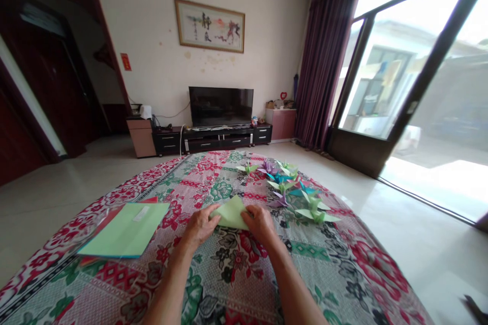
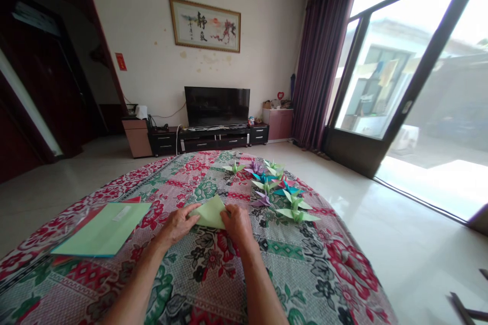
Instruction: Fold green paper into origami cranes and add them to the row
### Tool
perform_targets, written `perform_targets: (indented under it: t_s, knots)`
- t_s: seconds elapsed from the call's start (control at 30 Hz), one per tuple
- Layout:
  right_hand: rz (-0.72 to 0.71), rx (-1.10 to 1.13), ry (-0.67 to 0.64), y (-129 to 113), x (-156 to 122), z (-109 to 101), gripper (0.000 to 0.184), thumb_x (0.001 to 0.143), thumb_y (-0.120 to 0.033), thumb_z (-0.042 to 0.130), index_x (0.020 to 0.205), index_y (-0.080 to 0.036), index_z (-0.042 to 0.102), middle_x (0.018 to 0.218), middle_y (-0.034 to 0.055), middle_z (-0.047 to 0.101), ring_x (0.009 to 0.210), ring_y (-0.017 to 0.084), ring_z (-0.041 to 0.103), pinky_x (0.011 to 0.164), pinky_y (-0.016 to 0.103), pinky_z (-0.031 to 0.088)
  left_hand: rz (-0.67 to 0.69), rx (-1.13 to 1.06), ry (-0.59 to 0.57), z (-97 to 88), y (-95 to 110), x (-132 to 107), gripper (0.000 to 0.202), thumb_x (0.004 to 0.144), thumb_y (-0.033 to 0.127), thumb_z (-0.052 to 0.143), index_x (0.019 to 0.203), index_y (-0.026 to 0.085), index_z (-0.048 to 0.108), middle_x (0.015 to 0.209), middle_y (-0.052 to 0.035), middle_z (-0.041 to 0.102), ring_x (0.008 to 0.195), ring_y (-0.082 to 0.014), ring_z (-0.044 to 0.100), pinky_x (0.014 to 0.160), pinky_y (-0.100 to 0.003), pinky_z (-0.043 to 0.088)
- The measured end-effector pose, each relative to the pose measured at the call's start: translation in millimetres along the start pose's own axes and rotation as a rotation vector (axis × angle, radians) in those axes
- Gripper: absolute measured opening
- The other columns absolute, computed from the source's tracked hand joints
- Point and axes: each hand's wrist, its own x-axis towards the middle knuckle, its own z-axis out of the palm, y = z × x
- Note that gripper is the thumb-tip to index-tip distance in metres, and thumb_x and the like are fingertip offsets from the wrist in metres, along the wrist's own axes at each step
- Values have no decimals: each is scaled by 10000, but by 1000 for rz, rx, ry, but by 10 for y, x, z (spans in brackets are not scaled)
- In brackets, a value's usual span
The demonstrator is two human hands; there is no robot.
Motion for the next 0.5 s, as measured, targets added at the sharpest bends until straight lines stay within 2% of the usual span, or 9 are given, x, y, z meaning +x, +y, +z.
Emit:
perform_targets:
  t_s: [0.1,0.17,0.23,0.33,0.5]
  knots:
    - [3,-71,28,-62,-19,6,201,784,-248,470,658,-160,599,784,44,598,728,129,514,675,214,330,-24,121,54,29,74,-15,414,799,266,501,1200,199,577,1069,-100,676,954,-213,628,830,-289,441]
    - [52,-105,13,-91,-25,17,178,779,-249,481,791,-161,635,874,76,622,821,168,539,743,237,351,-22,165,75,58,96,-18,451,786,253,525,1233,195,545,1104,-115,659,994,-224,614,850,-303,435]
    - [99,-123,-7,-104,-24,29,249,770,-260,499,951,-149,629,939,103,628,881,200,547,780,262,363,-24,197,81,82,100,-18,474,773,241,538,1243,183,531,1114,-125,649,1007,-232,606,862,-314,432]
    - [135,-108,-33,-94,-9,40,371,757,-276,518,1086,-117,585,989,125,624,918,217,555,801,278,376,-25,226,84,95,94,-18,473,763,230,533,1232,168,540,1126,-131,638,1011,-238,600,877,-326,428]
    - [266,-47,-68,-69,38,26,485,709,-313,569,1149,-109,565,963,121,646,870,217,585,750,281,396,-19,206,95,84,75,-26,470,748,210,531,1217,184,556,1070,-119,656,966,-246,610,850,-339,440]
